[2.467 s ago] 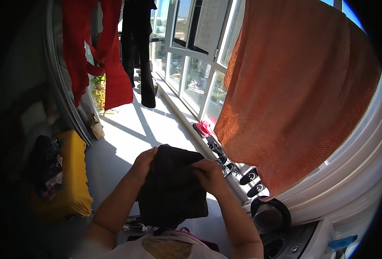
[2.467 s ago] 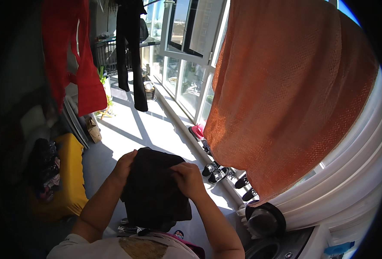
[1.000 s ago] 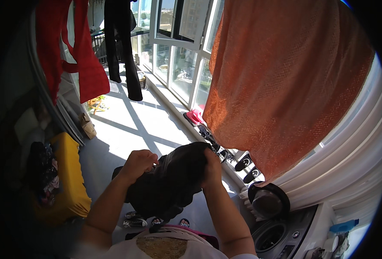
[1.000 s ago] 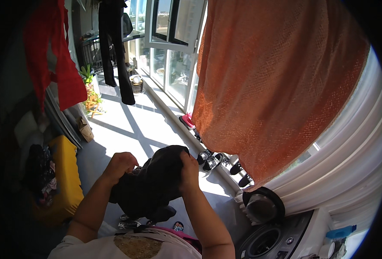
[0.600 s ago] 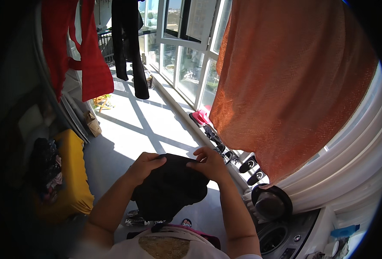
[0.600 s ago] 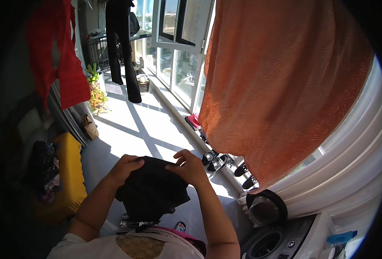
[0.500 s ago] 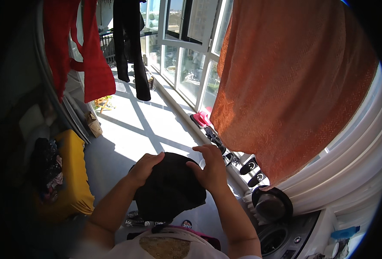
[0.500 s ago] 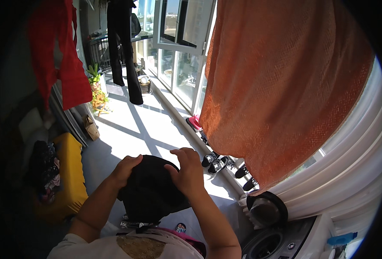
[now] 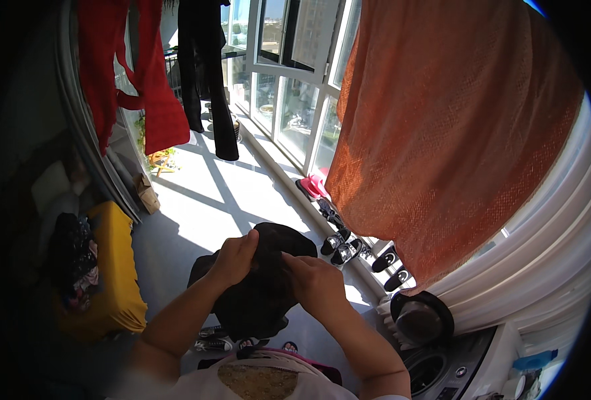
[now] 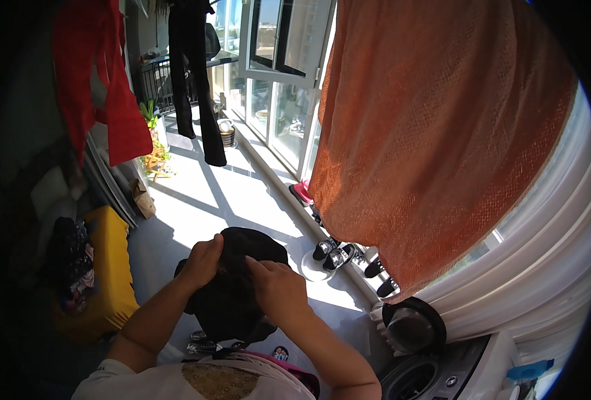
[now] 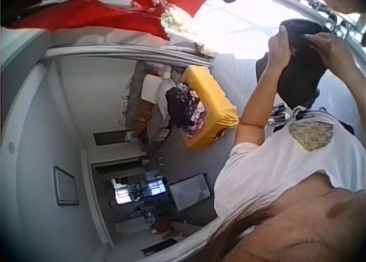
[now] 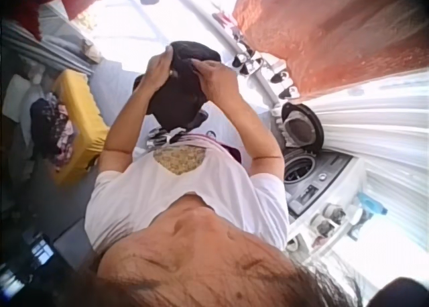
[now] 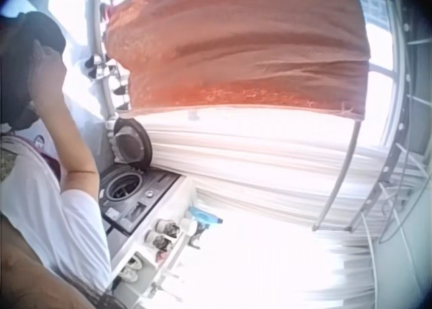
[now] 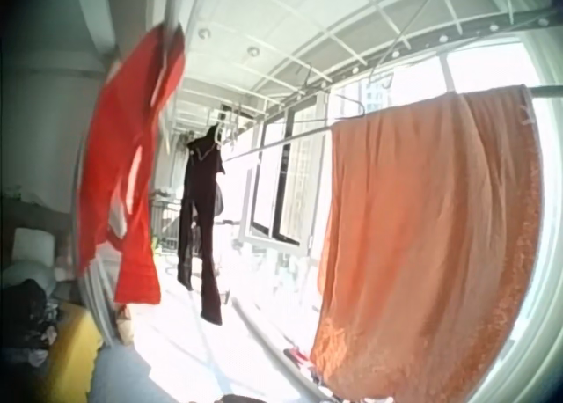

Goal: The person removes pieces of clothing from a washing machine and hangs them on hangers on a drying rack.

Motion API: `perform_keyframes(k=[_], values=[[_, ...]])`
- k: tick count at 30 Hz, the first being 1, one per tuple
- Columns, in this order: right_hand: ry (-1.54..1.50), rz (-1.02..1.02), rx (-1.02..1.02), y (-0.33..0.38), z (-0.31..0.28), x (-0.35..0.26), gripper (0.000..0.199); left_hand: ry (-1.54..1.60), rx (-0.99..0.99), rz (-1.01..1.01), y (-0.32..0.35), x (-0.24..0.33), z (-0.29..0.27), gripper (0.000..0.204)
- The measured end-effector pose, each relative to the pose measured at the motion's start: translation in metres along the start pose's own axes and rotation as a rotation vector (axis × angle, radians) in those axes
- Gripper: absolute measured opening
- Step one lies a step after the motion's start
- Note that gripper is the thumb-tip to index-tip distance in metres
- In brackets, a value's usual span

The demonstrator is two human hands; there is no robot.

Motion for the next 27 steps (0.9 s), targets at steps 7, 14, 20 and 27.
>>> perform_keyframes(k=[7, 14, 20, 27], values=[[-0.950, 0.461, -0.152, 0.006, 0.029, 0.033, 0.024, -0.017, 0.072, 0.181, 0.007, 0.016, 0.001, 0.054], [0.237, -0.664, 0.433, 0.022, -0.044, -0.062, 0.030, 0.111, 0.123, 0.245, 0.006, 0.021, 0.000, 0.044], [-0.050, -0.454, 0.167, -0.010, -0.034, -0.045, 0.027, 0.359, 0.015, 0.154, -0.004, 0.015, -0.010, 0.040], [-0.574, -0.138, -0.251, 0.005, 0.017, -0.024, 0.026, -0.095, -0.317, -0.106, -0.005, 0.007, 0.018, 0.020]])
Point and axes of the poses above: each hand's wrist, its own y-axis away from the middle knuckle, its own z-axis out of the palm, x = y × z, the point moved 10 cm from there along -y, towards the middle knuckle, and after that the axes turned 4 degrees about -y, right-handed, at the moved point
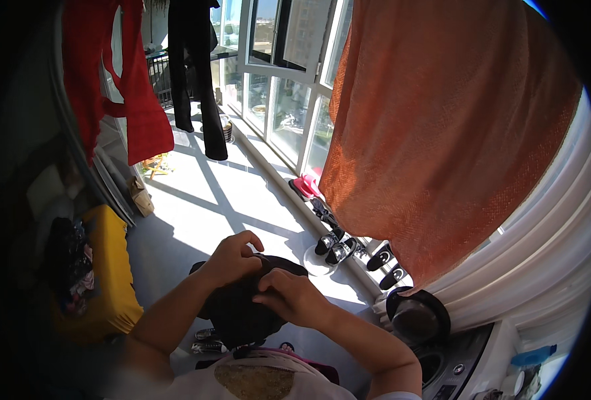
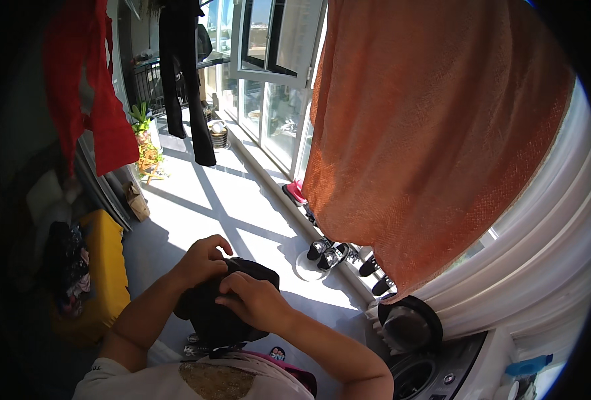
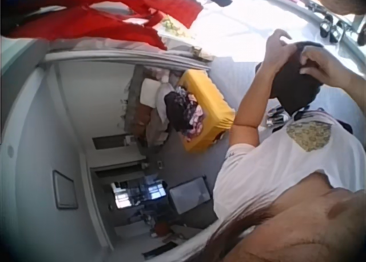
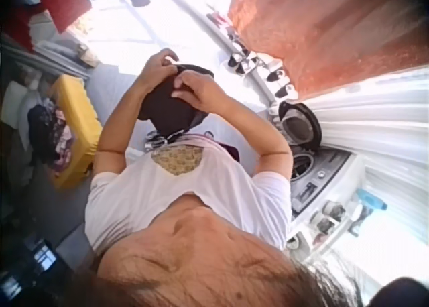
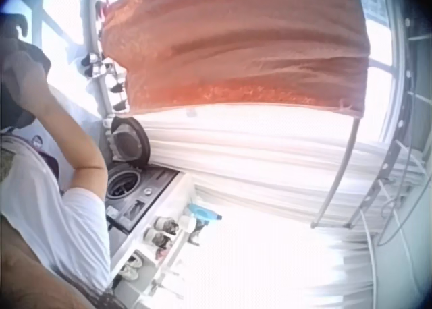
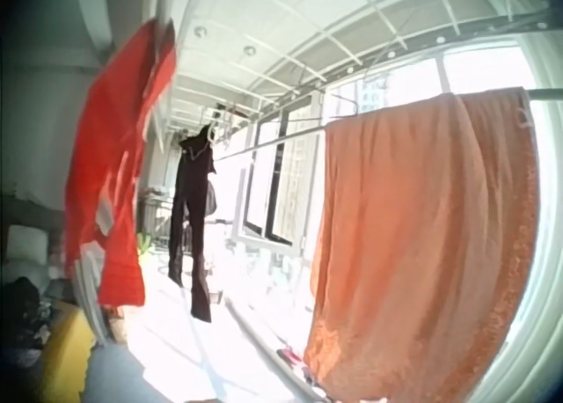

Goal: The person removes pieces of clothing from a washing machine and hangs them on hangers on a drying rack.

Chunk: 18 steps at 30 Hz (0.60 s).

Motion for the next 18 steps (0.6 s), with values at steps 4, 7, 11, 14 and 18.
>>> perform_keyframes(k=[4, 7, 11, 14, 18], values=[[0.335, 0.494, -0.369, 0.033, 0.021, 0.044, 0.045, 0.077, 0.431, 0.154, 0.000, -0.019, -0.050, 0.013], [0.730, 0.183, -0.006, 0.033, -0.005, 0.034, 0.016, -0.047, 0.502, 0.097, 0.012, -0.002, -0.052, 0.013], [1.134, 0.326, -0.301, 0.045, -0.003, 0.057, 0.022, -0.124, 0.732, 0.300, 0.018, -0.004, -0.063, 0.012], [1.314, 0.295, -0.073, 0.033, -0.027, 0.046, 0.031, -0.098, 0.638, 0.219, 0.016, -0.005, -0.058, 0.011], [0.988, 0.151, 0.308, 0.011, -0.079, 0.030, 0.040, -0.119, 0.594, 0.211, 0.016, -0.011, -0.061, 0.010]])
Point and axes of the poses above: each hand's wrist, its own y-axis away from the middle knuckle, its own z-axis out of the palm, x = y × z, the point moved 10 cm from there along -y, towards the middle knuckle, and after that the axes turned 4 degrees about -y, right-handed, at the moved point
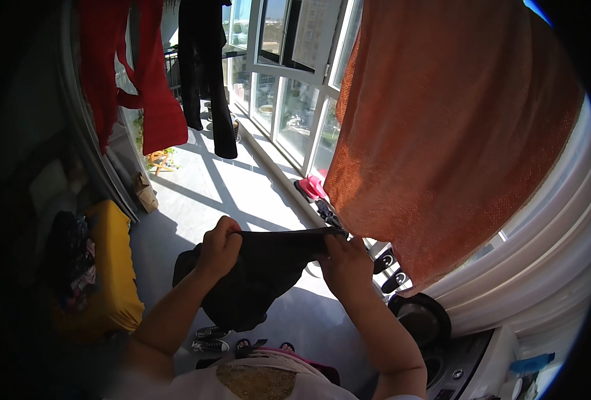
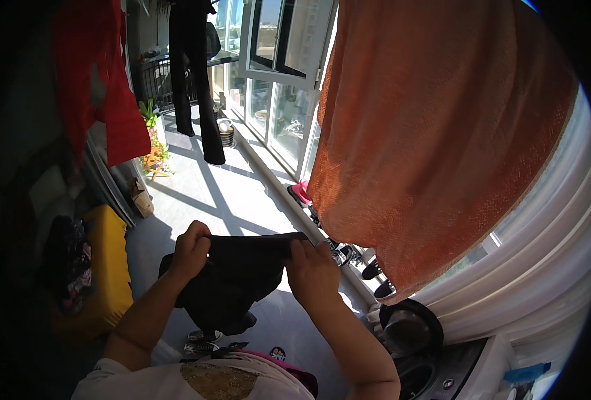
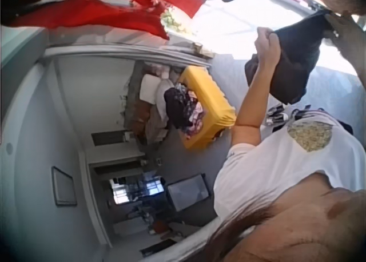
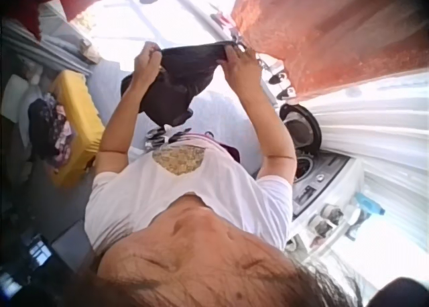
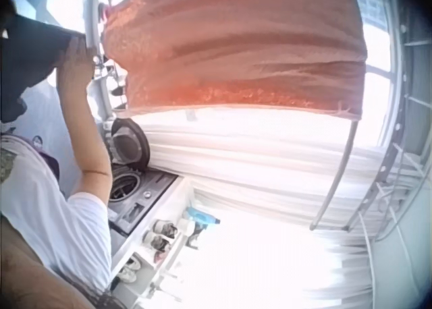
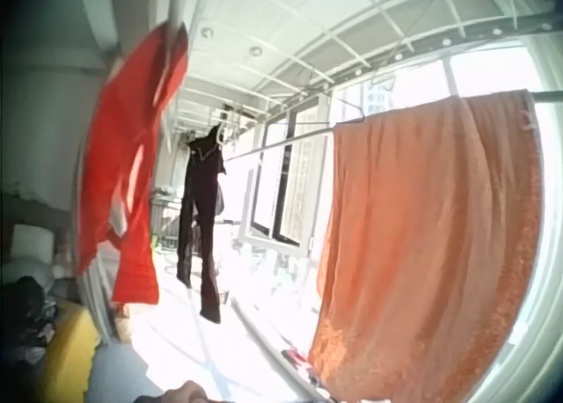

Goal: The person removes pieces of clothing from a washing machine and hangs them on hangers on a drying rack.

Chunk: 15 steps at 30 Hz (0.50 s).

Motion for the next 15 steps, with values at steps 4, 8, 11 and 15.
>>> perform_keyframes(k=[4, 8, 11, 15], values=[[-0.158, -0.140, 0.346, -0.013, -0.023, 0.010, 0.023, 0.289, 0.031, -0.103, -0.011, -0.010, 0.002, 0.010], [-0.380, 0.287, 0.603, -0.017, -0.029, 0.087, 0.012, 0.319, 0.093, -0.170, -0.039, 0.009, -0.024, 0.036], [0.049, 0.408, 0.841, -0.003, -0.055, 0.075, 0.036, 0.407, 0.216, -0.372, -0.055, 0.017, -0.050, 0.044], [-0.806, -0.112, -0.061, -0.002, 0.033, -0.061, 0.063, 0.838, 0.281, -0.574, -0.071, -0.018, -0.035, 0.032]])
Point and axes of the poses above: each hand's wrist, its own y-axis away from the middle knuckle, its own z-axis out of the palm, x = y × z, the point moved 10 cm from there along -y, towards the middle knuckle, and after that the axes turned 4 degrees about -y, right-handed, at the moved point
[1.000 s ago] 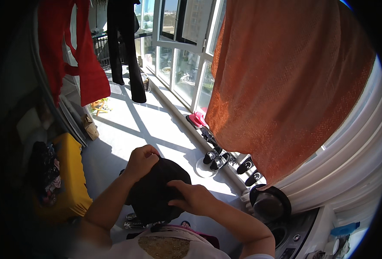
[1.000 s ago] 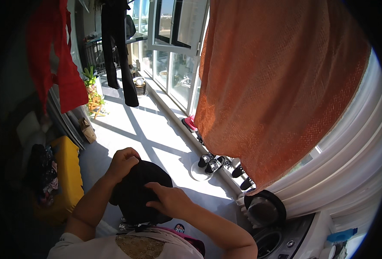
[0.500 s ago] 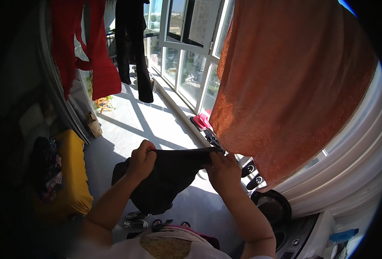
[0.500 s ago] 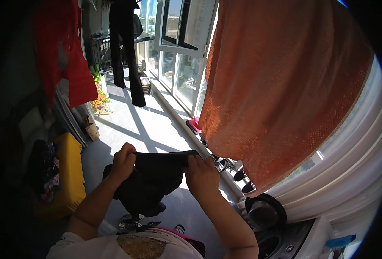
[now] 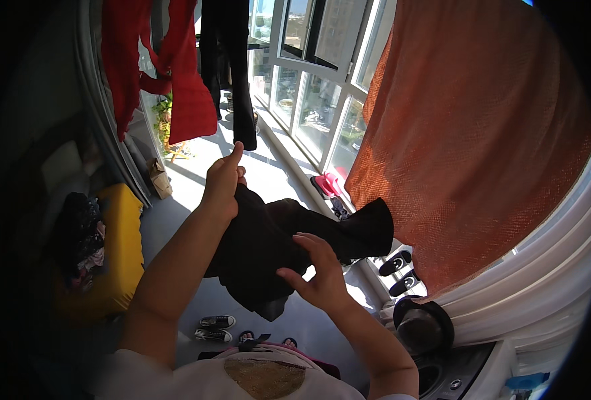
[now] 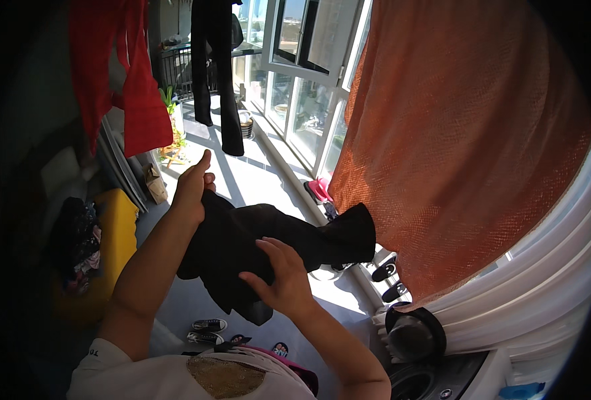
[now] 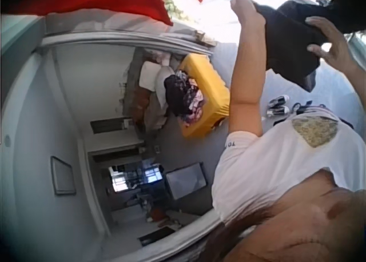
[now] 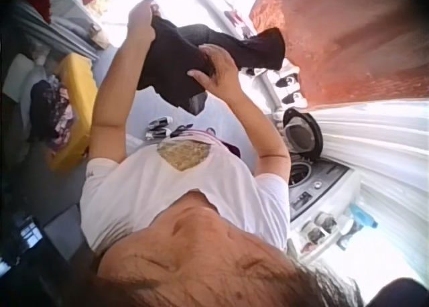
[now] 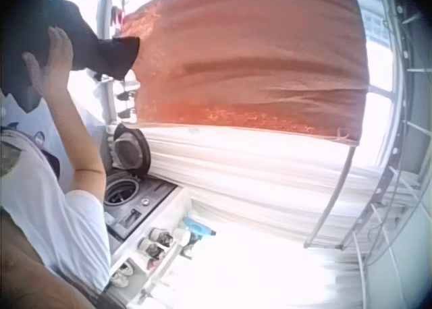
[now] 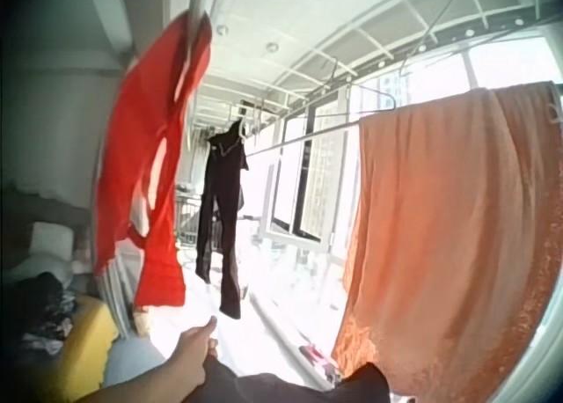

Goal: The person removes pieces of clothing from a washing machine and hangs them on hangers on a drying rack.

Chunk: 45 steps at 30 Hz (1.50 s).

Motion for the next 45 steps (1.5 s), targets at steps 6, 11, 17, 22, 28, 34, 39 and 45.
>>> perform_keyframes(k=[6, 11, 17, 22, 28, 34, 39, 45], values=[[0.370, 0.285, 0.113, 0.036, 0.078, 0.031, 0.077, 0.225, 0.030, -0.134, -0.001, -0.043, 0.034, 0.023], [0.121, 0.353, -0.074, 0.019, 0.055, 0.095, 0.040, 0.014, -0.456, -0.047, 0.020, -0.033, 0.072, 0.036], [-0.966, 0.852, 0.425, 0.022, 0.020, 0.169, 0.024, -0.633, -0.731, 0.457, 0.047, -0.023, 0.039, 0.071], [-1.140, 0.993, 0.493, 0.015, 0.022, 0.163, 0.027, -0.814, -0.727, 0.847, 0.116, -0.056, -0.004, 0.099], [-1.325, 1.072, 0.466, -0.008, 0.034, 0.140, 0.029, -1.120, -0.355, 1.051, 0.153, -0.106, -0.012, 0.096], [-1.085, 0.872, 0.327, -0.054, 0.010, 0.099, 0.039, -0.696, -0.321, 0.583, 0.070, -0.118, -0.022, 0.051], [-0.028, 0.306, 0.392, -0.060, -0.061, 0.056, 0.071, 0.349, -0.287, -0.263, 0.056, -0.076, 0.023, 0.038], [0.068, 0.028, 0.299, 0.042, 0.014, -0.025, 0.083, 0.450, -0.273, -0.102, 0.021, -0.042, 0.038, 0.029]])
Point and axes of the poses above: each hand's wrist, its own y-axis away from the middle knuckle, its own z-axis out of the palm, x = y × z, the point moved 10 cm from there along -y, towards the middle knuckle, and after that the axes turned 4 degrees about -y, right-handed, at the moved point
